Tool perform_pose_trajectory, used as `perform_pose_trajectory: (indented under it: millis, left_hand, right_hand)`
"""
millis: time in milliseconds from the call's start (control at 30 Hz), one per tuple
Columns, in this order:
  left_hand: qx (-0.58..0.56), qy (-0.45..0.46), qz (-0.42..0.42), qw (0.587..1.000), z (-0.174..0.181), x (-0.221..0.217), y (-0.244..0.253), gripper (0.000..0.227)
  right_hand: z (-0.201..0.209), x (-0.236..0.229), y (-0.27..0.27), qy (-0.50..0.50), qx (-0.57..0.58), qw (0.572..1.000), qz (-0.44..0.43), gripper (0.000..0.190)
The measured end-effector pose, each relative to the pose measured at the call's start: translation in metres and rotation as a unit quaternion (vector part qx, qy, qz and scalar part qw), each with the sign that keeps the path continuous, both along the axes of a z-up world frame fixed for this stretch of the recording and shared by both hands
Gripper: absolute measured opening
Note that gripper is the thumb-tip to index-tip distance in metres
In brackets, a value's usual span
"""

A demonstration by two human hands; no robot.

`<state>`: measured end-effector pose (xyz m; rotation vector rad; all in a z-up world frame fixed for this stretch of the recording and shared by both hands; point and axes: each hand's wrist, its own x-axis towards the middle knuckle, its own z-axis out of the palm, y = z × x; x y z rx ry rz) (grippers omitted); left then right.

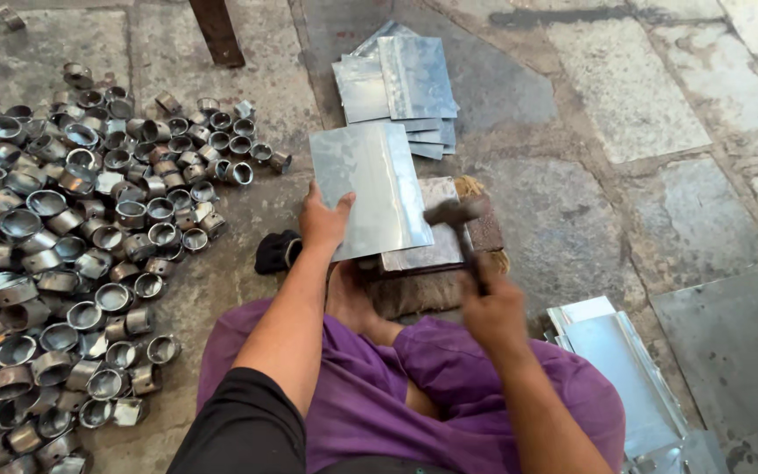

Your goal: The person sits on the floor and repeatedly strikes a rectangular metal sheet with a hammer to flatten it. They hold the sheet with one hand while hammering with the other, occasionally repositioning the sheet on a small wooden block.

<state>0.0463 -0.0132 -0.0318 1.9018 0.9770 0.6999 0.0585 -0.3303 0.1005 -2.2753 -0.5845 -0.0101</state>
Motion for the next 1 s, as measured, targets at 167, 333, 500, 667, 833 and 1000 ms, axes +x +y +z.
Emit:
perform_pose_trajectory:
  millis: [167,333,500,667,833,1000]
  left_hand:
    - [-0.001,0.000,-0.004,1.000,0.001,-0.002,-0.003,0.077]
    - [-0.043,0.050,-0.017,0.998,0.014,-0.003,-0.013,0.092]
    - [-0.093,0.029,-0.013,0.995,0.023,-0.009,-0.019,0.089]
    - [-0.037,0.004,-0.015,0.999,0.021,-0.009,-0.018,0.083]
    - [-0.064,-0.008,-0.023,0.998,0.023,-0.014,-0.024,0.069]
    - [-0.047,0.001,-0.026,0.999,0.021,-0.015,-0.024,0.076]
  right_hand:
    - [0.094,-0.003,-0.027,-0.146,0.302,0.941,0.034,0.027]
    - [0.074,-0.007,-0.033,-0.200,0.447,0.871,0.033,0.038]
    - [-0.040,0.000,-0.007,-0.251,0.015,0.965,0.075,0.035]
    - [0.031,-0.005,-0.007,-0.036,0.066,0.997,-0.024,0.040]
    - [0.111,-0.017,-0.031,-0.163,0.396,0.902,0.058,0.048]
    - [0.004,0.001,-0.014,-0.262,0.331,0.906,0.030,0.040]
